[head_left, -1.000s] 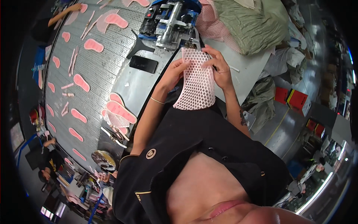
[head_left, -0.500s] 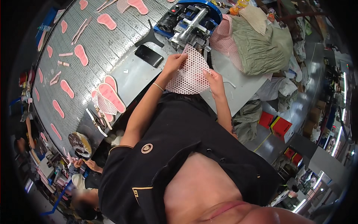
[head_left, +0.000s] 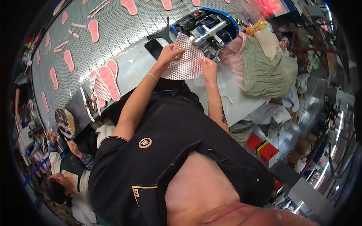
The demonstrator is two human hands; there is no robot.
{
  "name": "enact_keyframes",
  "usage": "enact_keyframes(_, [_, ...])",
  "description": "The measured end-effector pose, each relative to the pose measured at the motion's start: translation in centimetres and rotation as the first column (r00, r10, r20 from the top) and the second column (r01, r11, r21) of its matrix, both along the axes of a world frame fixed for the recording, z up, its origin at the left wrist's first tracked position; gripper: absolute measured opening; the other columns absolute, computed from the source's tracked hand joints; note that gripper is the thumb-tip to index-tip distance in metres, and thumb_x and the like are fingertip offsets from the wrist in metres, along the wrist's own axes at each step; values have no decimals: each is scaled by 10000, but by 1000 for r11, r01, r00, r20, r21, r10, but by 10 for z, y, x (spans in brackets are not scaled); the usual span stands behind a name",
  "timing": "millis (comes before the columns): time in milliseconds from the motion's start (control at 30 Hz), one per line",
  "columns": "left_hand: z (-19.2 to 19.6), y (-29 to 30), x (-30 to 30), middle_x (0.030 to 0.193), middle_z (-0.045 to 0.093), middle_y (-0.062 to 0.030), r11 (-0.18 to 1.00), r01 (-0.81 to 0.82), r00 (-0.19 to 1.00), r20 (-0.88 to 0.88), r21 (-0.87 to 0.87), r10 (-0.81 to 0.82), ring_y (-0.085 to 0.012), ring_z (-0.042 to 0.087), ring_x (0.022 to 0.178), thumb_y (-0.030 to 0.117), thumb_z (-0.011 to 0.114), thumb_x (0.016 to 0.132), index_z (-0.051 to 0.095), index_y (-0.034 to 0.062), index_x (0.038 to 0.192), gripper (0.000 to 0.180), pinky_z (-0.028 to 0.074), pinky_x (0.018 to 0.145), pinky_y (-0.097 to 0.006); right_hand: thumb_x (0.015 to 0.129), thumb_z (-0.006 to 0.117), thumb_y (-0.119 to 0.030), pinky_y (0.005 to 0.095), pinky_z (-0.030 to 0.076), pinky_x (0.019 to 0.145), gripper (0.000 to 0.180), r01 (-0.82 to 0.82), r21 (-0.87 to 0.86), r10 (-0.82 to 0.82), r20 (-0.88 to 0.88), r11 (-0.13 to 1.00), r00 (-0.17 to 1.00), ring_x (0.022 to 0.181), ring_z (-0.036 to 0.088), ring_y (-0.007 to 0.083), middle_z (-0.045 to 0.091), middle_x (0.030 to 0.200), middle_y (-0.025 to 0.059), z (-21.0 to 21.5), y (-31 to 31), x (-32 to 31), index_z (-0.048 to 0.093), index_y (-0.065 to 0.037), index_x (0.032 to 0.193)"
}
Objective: The person repeatedly picks up pink foot-shaped insoles and white perforated mesh sheets from a conveyor belt. They place the mesh onto the insoles and feed the combined pieces into a blue machine to bond them. The person then removes the finished sandals from the machine and places them on the belt.
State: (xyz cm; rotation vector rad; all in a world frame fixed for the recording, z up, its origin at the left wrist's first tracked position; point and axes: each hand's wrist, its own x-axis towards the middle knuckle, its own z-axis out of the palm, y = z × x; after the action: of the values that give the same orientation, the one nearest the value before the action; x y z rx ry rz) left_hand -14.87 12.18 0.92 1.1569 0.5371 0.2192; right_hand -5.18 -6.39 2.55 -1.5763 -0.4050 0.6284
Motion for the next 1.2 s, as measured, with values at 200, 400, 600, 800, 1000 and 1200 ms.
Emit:
enact_keyframes(200, [4, -12, -45, 853, 670, -40, 991, -134, 984, -118, -22, 130, -104, 605, 716, 168, 730, 823, 649, 24, 966, 218, 464, 625, -241, 865, 676, -127, 210, 438, 586, 211, -14, -232, 65, 218, 973, 974, 657, 567, 47, 690, 776, 31, -14, 18, 13, 696, 75, 924])
enact_keyframes(400, [-22, -73, -58, 791, 668, -61, 982, 36, 994, -93, -187, -54, -124, 624, 660, 303, 552, 975, 653, 9, 937, 313, 522, 623, -260, 821, 692, -257, 332, 491, 624, 283, 91, -299, 19, 346, 950, 938, 662, 682, 198, 710, 755, 131, -2, 10, 9, 703, 7, 922])
enact_keyframes(600, [-19, -85, -32, 753, 658, -68, 963, 3, 998, -58, -270, -20, -133, 619, 631, 417, 402, 1014, 641, 14, 901, 482, 505, 584, -262, 850, 659, -306, 341, 506, 633, 291, 165, -391, 54, 490, 905, 870, 658, 697, 213, 710, 740, 108, 32, 6, 7, 709, -20, 850])
enact_keyframes(800, [-11, -71, -21, 827, 668, -90, 931, -294, 949, -181, -214, 258, -160, 650, 688, 432, 358, 1015, 609, 19, 970, 486, 515, 623, -269, 913, 613, -240, 273, 504, 602, 264, 53, -332, 53, 301, 942, 952, 660, 695, 150, 715, 741, 99, 35, -1, 8, 698, 4, 863])
enact_keyframes(1000, [37, -62, -55, 1123, 647, -142, 899, -366, 928, 26, 239, 371, -210, 696, 859, 231, 556, 968, 563, 45, 1284, 367, 555, 703, -311, 941, 584, -156, 261, 527, 690, 300, -249, 194, 274, -114, 949, 955, 758, 674, 152, 693, 943, 142, 73, 8, -17, 578, 58, 1151])
enact_keyframes(1200, [118, -55, -91, 1351, 533, -155, 680, -349, 931, 319, 645, 176, -256, 587, 1163, 12, 644, 813, 646, 77, 1214, 407, 511, 934, -324, 955, 553, -149, 289, 448, 963, 487, -251, 451, 286, -10, 857, 958, 1149, 560, 154, 559, 1287, 106, 109, 16, -41, 394, 36, 1376])
